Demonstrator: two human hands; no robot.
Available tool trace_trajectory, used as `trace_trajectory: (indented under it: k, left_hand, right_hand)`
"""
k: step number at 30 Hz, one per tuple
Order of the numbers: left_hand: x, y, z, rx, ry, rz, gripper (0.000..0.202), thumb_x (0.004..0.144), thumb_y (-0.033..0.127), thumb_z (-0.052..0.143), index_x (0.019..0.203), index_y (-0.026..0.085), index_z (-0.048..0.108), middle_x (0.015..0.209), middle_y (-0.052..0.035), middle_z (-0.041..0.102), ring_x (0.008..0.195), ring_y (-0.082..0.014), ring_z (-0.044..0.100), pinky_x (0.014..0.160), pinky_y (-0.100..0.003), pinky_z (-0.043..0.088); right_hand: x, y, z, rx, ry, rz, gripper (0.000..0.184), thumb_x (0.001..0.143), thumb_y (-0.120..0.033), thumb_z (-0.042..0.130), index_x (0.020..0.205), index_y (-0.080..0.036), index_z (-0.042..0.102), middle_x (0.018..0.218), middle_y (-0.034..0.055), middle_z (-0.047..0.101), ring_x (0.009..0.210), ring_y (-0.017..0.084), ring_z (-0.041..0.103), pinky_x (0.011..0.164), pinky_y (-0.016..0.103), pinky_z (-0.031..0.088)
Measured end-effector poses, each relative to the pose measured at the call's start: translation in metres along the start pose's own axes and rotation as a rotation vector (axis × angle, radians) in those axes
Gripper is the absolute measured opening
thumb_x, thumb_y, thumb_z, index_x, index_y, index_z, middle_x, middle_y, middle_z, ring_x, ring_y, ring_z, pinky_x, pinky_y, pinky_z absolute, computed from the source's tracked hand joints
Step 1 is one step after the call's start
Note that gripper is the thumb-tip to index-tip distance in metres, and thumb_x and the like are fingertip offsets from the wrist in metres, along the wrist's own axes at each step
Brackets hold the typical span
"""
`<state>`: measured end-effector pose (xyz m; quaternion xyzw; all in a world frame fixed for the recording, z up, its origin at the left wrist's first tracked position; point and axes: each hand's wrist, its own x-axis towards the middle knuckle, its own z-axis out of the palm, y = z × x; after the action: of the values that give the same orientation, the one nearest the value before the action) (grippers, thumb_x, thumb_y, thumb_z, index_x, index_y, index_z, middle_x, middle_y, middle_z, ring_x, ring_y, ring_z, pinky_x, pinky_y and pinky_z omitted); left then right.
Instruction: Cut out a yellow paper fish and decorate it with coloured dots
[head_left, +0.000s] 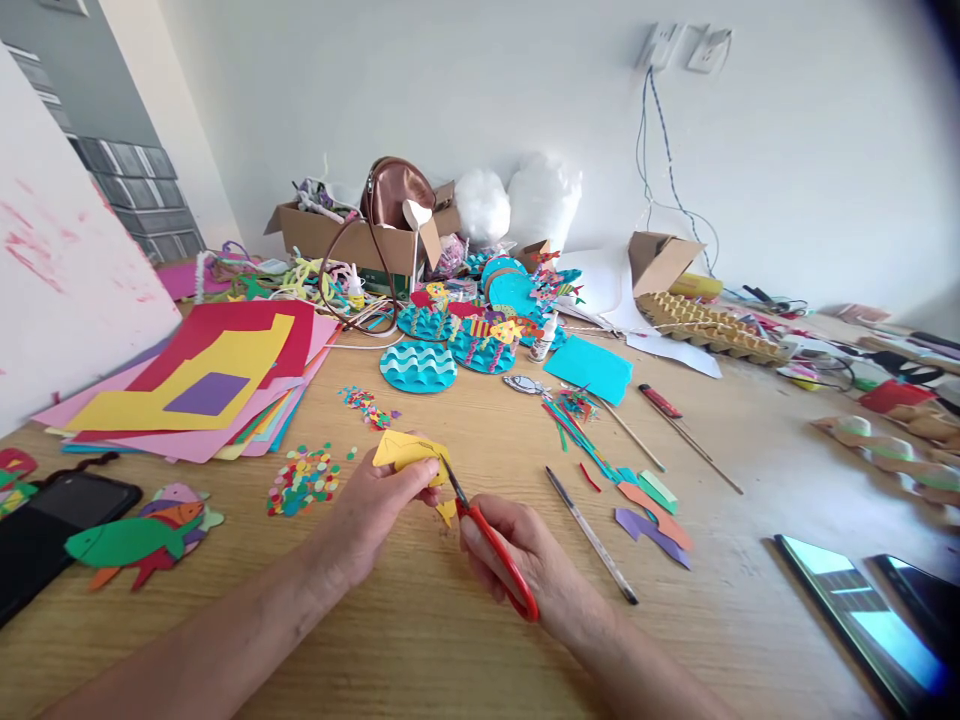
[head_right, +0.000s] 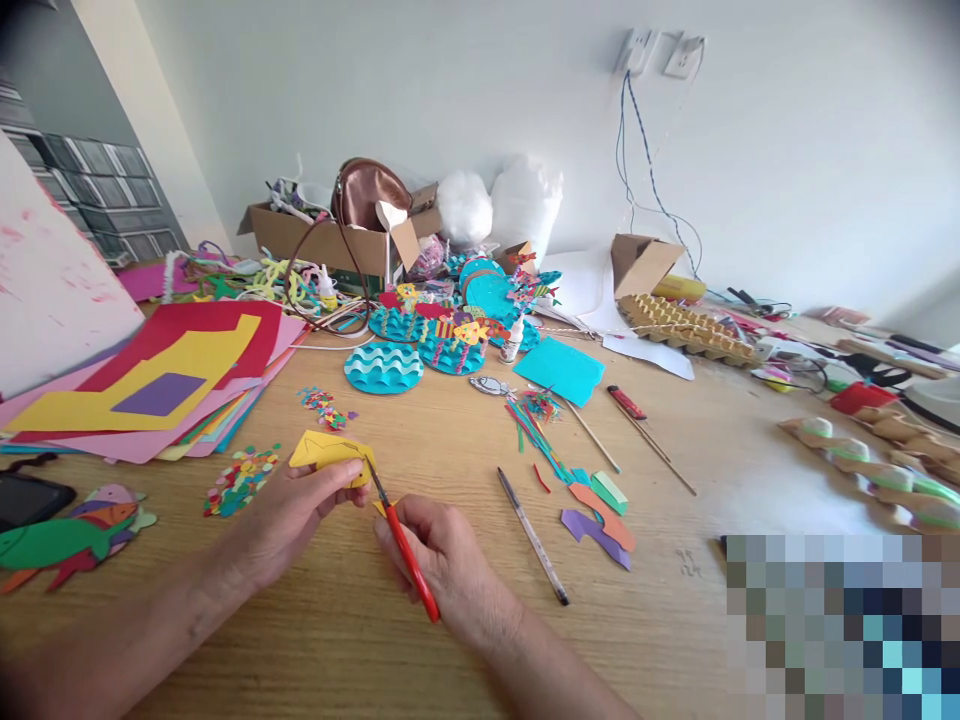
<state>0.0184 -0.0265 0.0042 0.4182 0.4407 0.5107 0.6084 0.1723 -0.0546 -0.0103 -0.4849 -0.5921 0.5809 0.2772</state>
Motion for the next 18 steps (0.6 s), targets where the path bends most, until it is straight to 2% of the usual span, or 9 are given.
trace_trajectory:
  k: [7, 18]
  left_hand:
    - [0.0027, 0.0004, -0.0041, -0.007, -0.056, -0.008, 0.011, 0.063, 0.024, 0.061, 0.069, 0.015, 0.058, 0.062, 0.0011, 0.056, 0.058, -0.0125, 0.052, 0.057, -0.025, 0.047]
    - [0.0016, 0.005, -0.002, -0.033, -0.073, -0.033, 0.009, 0.062, 0.023, 0.061, 0.066, 0.016, 0.057, 0.059, 0.0017, 0.057, 0.057, -0.0124, 0.052, 0.056, -0.025, 0.046]
  right_hand:
    - [-0.0009, -0.0048, -0.0001, 0.027, 0.002, 0.007, 0.036, 0.079, -0.041, 0.051, 0.055, -0.019, 0.036, 0.044, -0.0075, 0.037, 0.038, 0.004, 0.032, 0.036, 0.016, 0.023]
    - [-0.0011, -0.0037, 0.0004, 0.026, 0.003, -0.002, 0.034, 0.079, -0.039, 0.051, 0.055, -0.019, 0.037, 0.043, -0.008, 0.037, 0.037, 0.004, 0.033, 0.035, 0.017, 0.025]
